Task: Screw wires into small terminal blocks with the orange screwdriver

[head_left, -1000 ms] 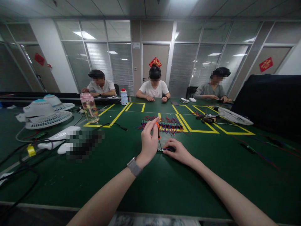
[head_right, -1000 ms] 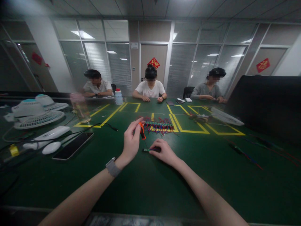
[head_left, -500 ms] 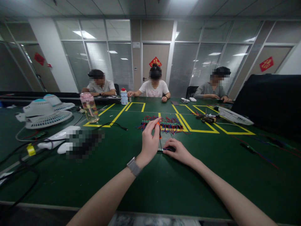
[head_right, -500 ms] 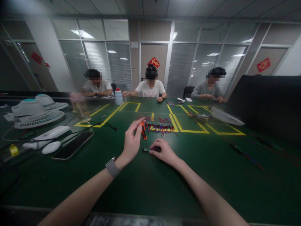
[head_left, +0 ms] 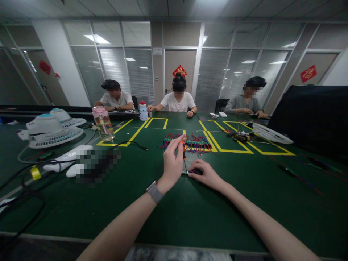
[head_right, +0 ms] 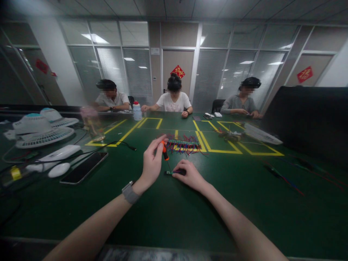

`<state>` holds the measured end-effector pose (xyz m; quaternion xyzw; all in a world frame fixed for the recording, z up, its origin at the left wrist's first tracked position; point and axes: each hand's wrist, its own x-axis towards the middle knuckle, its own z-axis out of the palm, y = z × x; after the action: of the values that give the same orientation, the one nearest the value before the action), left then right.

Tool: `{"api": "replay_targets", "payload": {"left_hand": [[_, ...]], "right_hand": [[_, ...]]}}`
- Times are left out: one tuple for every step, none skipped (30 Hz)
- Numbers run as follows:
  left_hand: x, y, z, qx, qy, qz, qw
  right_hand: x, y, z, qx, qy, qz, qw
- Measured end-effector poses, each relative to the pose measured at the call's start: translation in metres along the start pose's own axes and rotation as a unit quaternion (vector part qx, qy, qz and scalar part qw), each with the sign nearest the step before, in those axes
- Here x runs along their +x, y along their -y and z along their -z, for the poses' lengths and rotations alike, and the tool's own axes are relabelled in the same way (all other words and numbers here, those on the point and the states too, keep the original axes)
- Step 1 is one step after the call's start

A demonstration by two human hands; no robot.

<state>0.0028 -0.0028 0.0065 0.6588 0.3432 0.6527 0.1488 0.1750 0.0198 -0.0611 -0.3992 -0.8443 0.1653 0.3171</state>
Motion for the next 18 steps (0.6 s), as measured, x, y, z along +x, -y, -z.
{"api": "replay_targets", "payload": {"left_hand": [[0.0,-0.0001,0.0002,0.005,-0.002,-0.001,1.0],[-0.0001,-0.0004,0.0004,0.012,-0.003,-0.002,1.0],[-0.0003,-0.0009,0.0005,0.019,-0.004,-0.004,1.0],[-0.0006,-0.0015,0.0006,0.026,-0.005,-0.005,1.0],[-0.001,-0.0022,0.0006,0.033,-0.006,-0.006,0.999],[-0.0013,-0.0029,0.0004,0.036,-0.006,-0.006,0.999],[-0.0016,-0.0034,0.0003,0.035,-0.004,-0.006,0.999],[-0.0016,-0.0038,0.0,0.029,0.0,-0.008,1.0],[-0.0016,-0.0039,-0.0002,0.02,0.005,-0.01,1.0],[-0.0013,-0.0037,-0.0004,0.01,0.011,-0.012,1.0],[-0.001,-0.0034,-0.0004,0.003,0.017,-0.013,1.0],[-0.0006,-0.003,-0.0004,-0.001,0.02,-0.014,1.0],[-0.0003,-0.0025,-0.0003,0.0,0.02,-0.015,1.0],[-0.0002,-0.0021,-0.0001,0.007,0.018,-0.016,1.0],[-0.0002,-0.0018,0.0001,0.016,0.013,-0.016,1.0],[-0.0004,-0.0017,0.0003,0.026,0.008,-0.017,0.999],[-0.0007,-0.0018,0.0004,0.035,0.003,-0.017,0.999],[-0.0012,-0.002,0.0004,0.044,-0.002,-0.016,0.999]], "right_hand": [[0.0,-0.0001,0.0,-0.001,0.001,-0.002,1.0],[0.0001,-0.0002,0.0,-0.001,0.001,-0.003,1.0],[0.0003,-0.0003,0.0,0.0,0.001,-0.004,1.0],[0.0004,-0.0004,-0.0001,0.001,0.001,-0.004,1.0],[0.0005,-0.0004,-0.0003,0.001,0.002,-0.003,1.0],[0.0006,-0.0005,-0.0004,0.002,0.001,-0.002,1.0],[0.0006,-0.0004,-0.0005,0.002,0.001,-0.001,1.0],[0.0006,-0.0004,-0.0005,0.002,0.001,0.0,1.0],[0.0006,-0.0002,-0.0005,0.003,0.001,0.0,1.0],[0.0005,-0.0001,-0.0005,0.004,0.0,0.0,1.0],[0.0005,0.0,-0.0004,0.005,-0.001,0.001,1.0],[0.0005,0.0001,-0.0004,0.006,-0.002,0.002,1.0],[0.0005,0.0001,-0.0003,0.006,-0.002,0.002,1.0],[0.0006,0.0001,-0.0003,0.006,-0.002,0.002,1.0],[0.0007,0.0,-0.0004,0.005,-0.002,0.002,1.0],[0.0008,-0.0002,-0.0004,0.004,-0.002,0.002,1.0],[0.0008,-0.0004,-0.0005,0.004,-0.001,0.002,1.0],[0.0009,-0.0006,-0.0006,0.004,-0.001,0.001,1.0]]}}
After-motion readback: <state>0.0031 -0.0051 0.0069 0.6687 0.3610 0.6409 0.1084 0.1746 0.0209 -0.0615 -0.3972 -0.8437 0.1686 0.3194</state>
